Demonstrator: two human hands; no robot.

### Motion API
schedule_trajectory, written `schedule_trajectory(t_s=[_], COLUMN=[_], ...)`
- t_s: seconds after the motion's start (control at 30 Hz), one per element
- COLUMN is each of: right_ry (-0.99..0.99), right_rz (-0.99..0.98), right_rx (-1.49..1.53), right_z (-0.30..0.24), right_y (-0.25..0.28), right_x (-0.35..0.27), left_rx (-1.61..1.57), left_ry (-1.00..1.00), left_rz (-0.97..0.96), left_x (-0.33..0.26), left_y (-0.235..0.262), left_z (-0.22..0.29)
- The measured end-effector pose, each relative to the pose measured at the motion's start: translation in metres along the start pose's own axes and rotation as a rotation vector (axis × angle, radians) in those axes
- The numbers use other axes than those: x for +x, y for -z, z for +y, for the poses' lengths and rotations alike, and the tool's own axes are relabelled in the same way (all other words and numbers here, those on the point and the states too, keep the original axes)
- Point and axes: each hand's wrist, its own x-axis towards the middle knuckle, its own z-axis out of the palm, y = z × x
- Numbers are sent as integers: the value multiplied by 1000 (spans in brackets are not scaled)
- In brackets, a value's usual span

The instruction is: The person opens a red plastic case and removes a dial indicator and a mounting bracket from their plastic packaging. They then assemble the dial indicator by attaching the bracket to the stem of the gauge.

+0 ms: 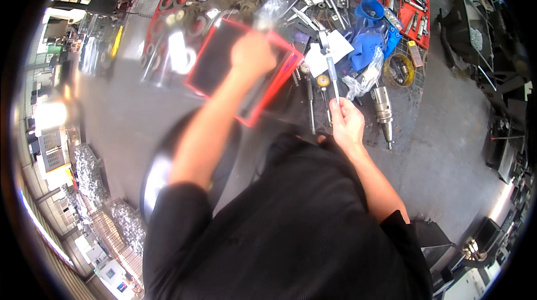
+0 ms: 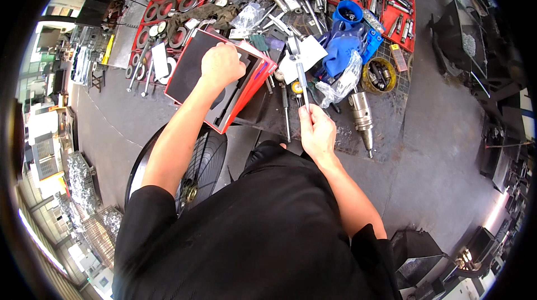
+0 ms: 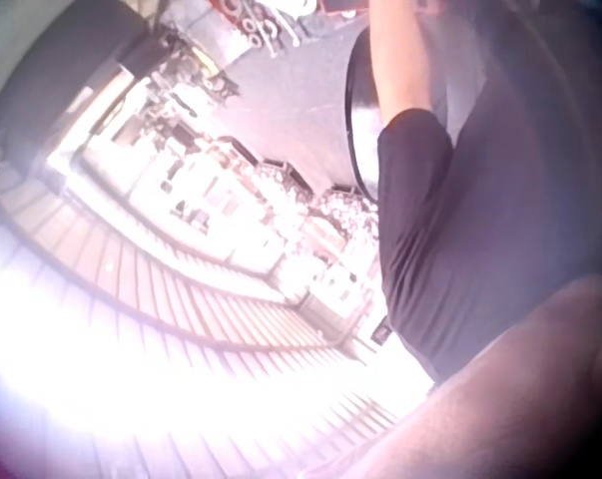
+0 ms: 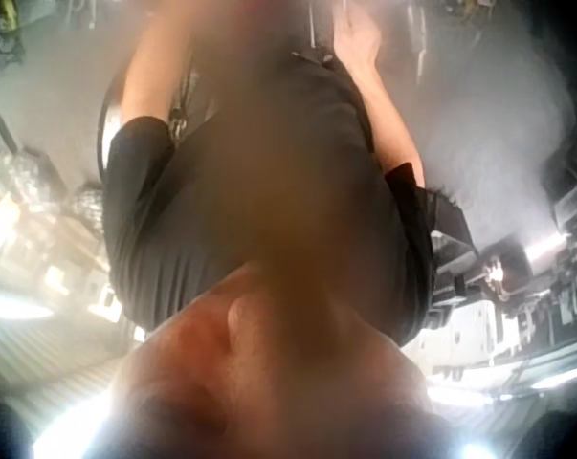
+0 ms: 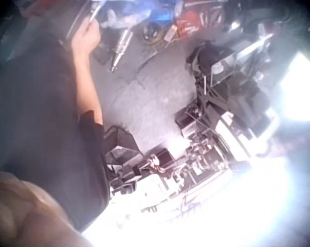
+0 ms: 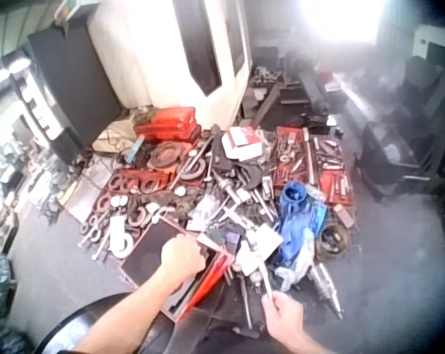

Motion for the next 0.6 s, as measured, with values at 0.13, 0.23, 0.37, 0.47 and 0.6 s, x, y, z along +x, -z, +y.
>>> schedule_trajectory(t_s=[0.13, 0.23, 0.37, 0.47, 0.6], right_ry=[8, 20, 80, 151, 230], right_rz=[-34, -46, -4, 40, 44], right_rx=[2, 26, -34, -115, -297], right_z=[11, 12, 22, 24, 26], right_y=[11, 22, 27, 28, 26], right_x=[6, 9, 16, 28, 48], left_rx=[47, 39, -24, -65, -72], left_ry=[-13, -52, -94, -96, -61], left_rz=[165, 245, 231, 253, 268], left_x=[-8, -12, -18, -23, -34], left_y=[-11, -21, -30, -40, -27], left_z=[7, 0, -8, -8, 6])
